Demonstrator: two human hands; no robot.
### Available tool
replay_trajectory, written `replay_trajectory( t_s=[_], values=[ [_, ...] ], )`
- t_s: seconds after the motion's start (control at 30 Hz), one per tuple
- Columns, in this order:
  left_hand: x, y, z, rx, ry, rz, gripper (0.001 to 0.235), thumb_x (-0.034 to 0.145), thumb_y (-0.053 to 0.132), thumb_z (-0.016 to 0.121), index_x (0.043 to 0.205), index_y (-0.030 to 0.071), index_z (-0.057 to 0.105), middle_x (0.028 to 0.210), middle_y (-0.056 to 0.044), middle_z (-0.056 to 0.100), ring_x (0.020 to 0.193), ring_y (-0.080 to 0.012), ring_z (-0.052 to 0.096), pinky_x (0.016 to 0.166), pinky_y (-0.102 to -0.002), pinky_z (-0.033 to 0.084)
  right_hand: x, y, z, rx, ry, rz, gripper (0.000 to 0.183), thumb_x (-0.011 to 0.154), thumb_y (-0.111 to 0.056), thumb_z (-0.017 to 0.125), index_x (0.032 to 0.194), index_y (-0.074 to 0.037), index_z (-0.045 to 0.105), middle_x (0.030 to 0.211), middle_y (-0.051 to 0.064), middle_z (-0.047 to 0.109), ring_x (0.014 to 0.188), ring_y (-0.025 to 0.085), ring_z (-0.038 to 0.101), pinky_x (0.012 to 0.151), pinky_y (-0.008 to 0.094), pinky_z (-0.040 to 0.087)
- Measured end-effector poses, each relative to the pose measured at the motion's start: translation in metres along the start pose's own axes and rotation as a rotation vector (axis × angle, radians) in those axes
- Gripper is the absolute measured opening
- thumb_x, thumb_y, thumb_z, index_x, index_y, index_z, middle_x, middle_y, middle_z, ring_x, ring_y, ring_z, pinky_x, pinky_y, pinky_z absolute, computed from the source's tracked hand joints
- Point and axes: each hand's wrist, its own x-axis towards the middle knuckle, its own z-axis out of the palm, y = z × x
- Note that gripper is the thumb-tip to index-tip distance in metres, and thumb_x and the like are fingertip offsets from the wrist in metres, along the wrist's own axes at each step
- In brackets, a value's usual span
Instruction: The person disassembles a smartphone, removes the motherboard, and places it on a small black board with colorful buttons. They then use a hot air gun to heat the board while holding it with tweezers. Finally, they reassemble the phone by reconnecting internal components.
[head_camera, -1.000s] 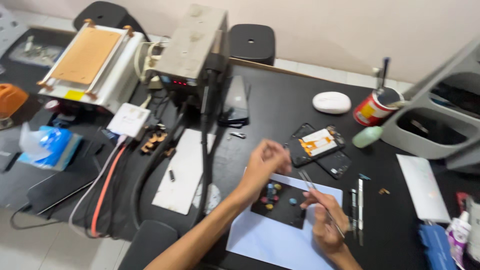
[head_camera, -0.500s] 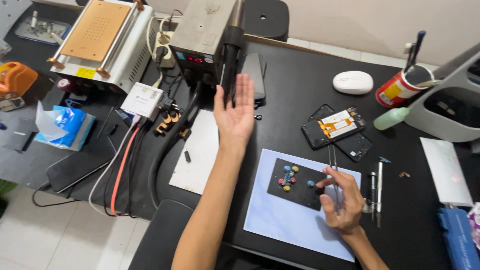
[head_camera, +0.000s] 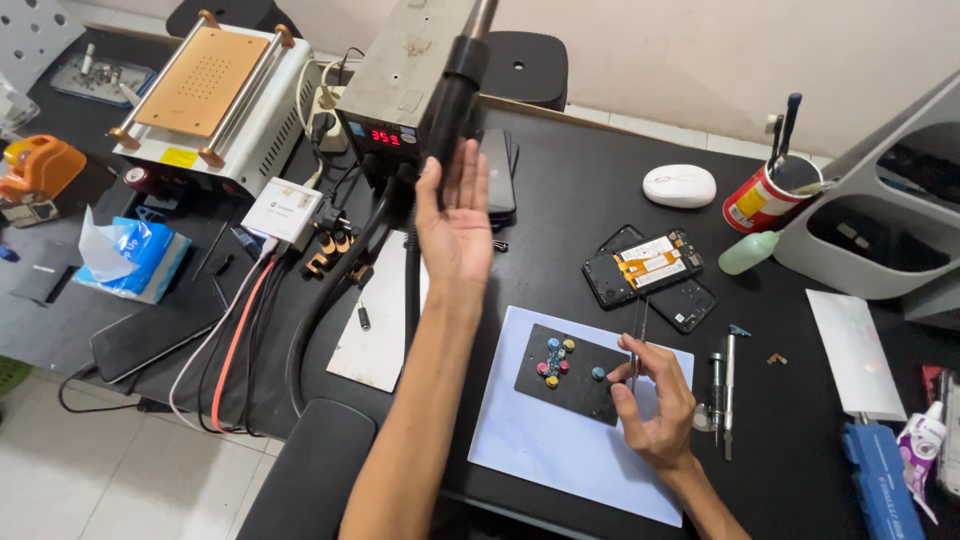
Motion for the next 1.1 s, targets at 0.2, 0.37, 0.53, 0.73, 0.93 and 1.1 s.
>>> replay_trajectory(
  t_s=[0.2, 0.37, 0.53, 0.73, 0.93, 1.1],
  values=[
    [-0.015, -0.031, 0.0, 0.078, -0.037, -0.031, 0.033, 0.097, 0.016, 0.069, 0.12, -0.006, 0.064, 0.126, -0.02, 0.068, 0.124, -0.0293, 0.064, 0.117, -0.041, 0.047, -0.002, 0.001, 0.0, -0.018, 0.026, 0.015, 0.044, 0.089, -0.004, 0.067, 0.132, 0.002, 0.06, 0.118, 0.016, 0.066, 0.083, 0.017, 0.07, 0.08, 0.029, 0.056],
    [-0.023, -0.053, -0.021, 0.141, -0.026, -0.076, 0.028, 0.099, 0.015, 0.068, 0.119, -0.004, 0.064, 0.124, -0.02, 0.069, 0.123, -0.0302, 0.065, 0.118, -0.043, 0.047, 0.004, 0.001, 0.005, -0.249, -0.014, -0.067, 0.042, 0.088, -0.003, 0.073, 0.128, -0.001, 0.065, 0.111, 0.016, 0.068, 0.082, 0.018, 0.069, 0.077, 0.031, 0.058],
    [-0.036, -0.069, -0.026, 0.139, -0.099, -0.131, 0.023, 0.1, 0.015, 0.067, 0.116, -0.001, 0.065, 0.125, -0.018, 0.069, 0.126, -0.0307, 0.064, 0.117, -0.042, 0.048, 0.014, -0.003, 0.006, -0.362, -0.021, -0.156, 0.043, 0.086, -0.003, 0.075, 0.127, -0.002, 0.065, 0.107, 0.017, 0.067, 0.084, 0.023, 0.069, 0.074, 0.033, 0.057],
    [-0.051, -0.088, -0.016, 0.137, -0.144, -0.13, 0.013, 0.101, 0.01, 0.066, 0.108, 0.003, 0.058, 0.123, -0.019, 0.069, 0.124, -0.0335, 0.064, 0.116, -0.045, 0.047, 0.032, 0.008, -0.002, -0.371, -0.037, -0.113, 0.044, 0.086, -0.002, 0.075, 0.129, -0.002, 0.065, 0.104, 0.013, 0.066, 0.077, 0.02, 0.065, 0.072, 0.032, 0.056],
    [-0.05, -0.11, 0.014, 0.289, -0.233, -0.121, 0.022, 0.102, 0.012, 0.067, 0.116, 0.001, 0.054, 0.125, -0.025, 0.066, 0.125, -0.0333, 0.065, 0.116, -0.043, 0.048, 0.038, 0.005, 0.001, -0.354, -0.052, -0.099, 0.045, 0.083, -0.004, 0.076, 0.127, -0.002, 0.065, 0.102, 0.013, 0.066, 0.075, 0.018, 0.065, 0.072, 0.032, 0.057],
    [-0.051, -0.129, 0.052, 0.371, -0.429, -0.121, 0.028, 0.102, 0.019, 0.072, 0.114, -0.001, 0.057, 0.115, -0.016, 0.068, 0.122, -0.0255, 0.067, 0.113, -0.036, 0.051, 0.034, 0.008, 0.001, -0.386, -0.032, -0.066, 0.042, 0.084, -0.003, 0.075, 0.125, -0.001, 0.067, 0.102, 0.014, 0.067, 0.074, 0.02, 0.064, 0.071, 0.033, 0.056]
  ],
)
